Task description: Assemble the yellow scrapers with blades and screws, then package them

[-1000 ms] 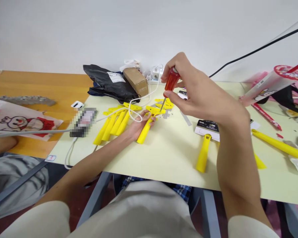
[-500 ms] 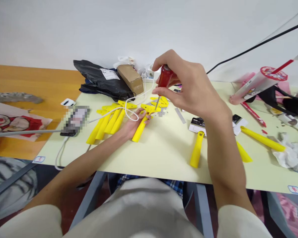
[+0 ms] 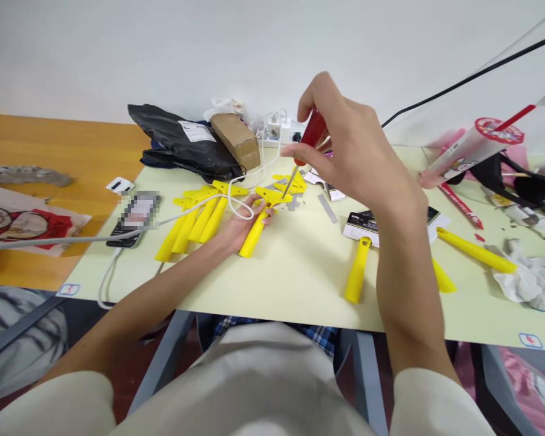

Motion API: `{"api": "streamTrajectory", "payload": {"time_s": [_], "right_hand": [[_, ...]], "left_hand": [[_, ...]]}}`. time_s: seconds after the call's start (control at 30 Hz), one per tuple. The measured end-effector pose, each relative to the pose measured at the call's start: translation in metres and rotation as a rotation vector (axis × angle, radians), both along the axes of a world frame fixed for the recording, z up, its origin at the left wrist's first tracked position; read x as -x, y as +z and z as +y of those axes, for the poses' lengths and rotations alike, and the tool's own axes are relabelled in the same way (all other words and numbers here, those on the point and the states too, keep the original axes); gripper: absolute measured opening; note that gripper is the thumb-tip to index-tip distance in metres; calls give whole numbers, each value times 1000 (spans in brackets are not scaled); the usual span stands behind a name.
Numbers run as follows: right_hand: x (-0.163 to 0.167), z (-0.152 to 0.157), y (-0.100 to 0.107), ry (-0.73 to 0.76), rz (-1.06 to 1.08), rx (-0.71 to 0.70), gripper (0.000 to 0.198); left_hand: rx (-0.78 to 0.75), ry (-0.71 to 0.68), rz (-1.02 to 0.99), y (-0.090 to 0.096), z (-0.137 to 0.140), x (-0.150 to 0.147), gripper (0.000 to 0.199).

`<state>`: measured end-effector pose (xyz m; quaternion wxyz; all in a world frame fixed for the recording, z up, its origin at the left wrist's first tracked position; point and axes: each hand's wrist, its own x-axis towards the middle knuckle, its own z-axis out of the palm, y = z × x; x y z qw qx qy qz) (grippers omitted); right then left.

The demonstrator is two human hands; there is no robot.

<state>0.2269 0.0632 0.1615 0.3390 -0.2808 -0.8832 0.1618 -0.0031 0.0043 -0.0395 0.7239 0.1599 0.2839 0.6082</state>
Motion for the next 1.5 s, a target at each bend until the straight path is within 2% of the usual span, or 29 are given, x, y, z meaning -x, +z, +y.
{"api": "streamTrajectory", "payload": {"time_s": [0.13, 0.2, 0.3, 0.37, 0.5, 0.63, 0.7, 0.87, 0.93, 1.03, 1.1, 1.27, 1.43, 1.5], "right_hand": [[-2, 0, 2, 145, 8, 112, 36], [-2, -3, 4, 107, 0, 119, 31], [0, -7, 5, -1, -36, 27, 30], [2, -7, 4, 26, -49, 21, 33], [6, -7, 3, 142, -21, 113, 35], [8, -5, 1, 0, -19, 9, 35], [8, -3, -1, -22, -28, -26, 36], [5, -4, 0, 138, 10, 107, 40], [5, -5, 1, 113, 28, 117, 34], [5, -6, 2, 22, 19, 26, 30], [4, -5, 2, 5, -10, 14, 31], [0, -3, 2, 124, 4, 138, 49], [0, -5, 3, -34, 28, 84, 37], [0, -5, 4, 0, 18, 119, 42]], "left_hand": [[13, 3, 22, 0, 0, 0, 45], [7, -9, 28, -1, 1, 1, 44], [-12, -19, 16, -4, 1, 1, 45], [-18, -18, 5, -6, 1, 1, 45], [-21, -20, -7, -6, 0, 1, 44], [-42, -35, 6, -5, 0, 0, 45], [-45, -30, 15, -4, 0, 0, 46], [-35, -16, 13, -3, -1, 1, 49], [-41, -20, 10, -2, -1, 2, 49], [-40, -19, 9, 0, -1, 1, 47], [-18, -12, 6, 2, -2, 1, 46], [24, 4, -8, 4, -2, 1, 45], [11, -23, -8, 0, -2, 2, 45], [18, -14, -9, 0, -1, 2, 45]]}}
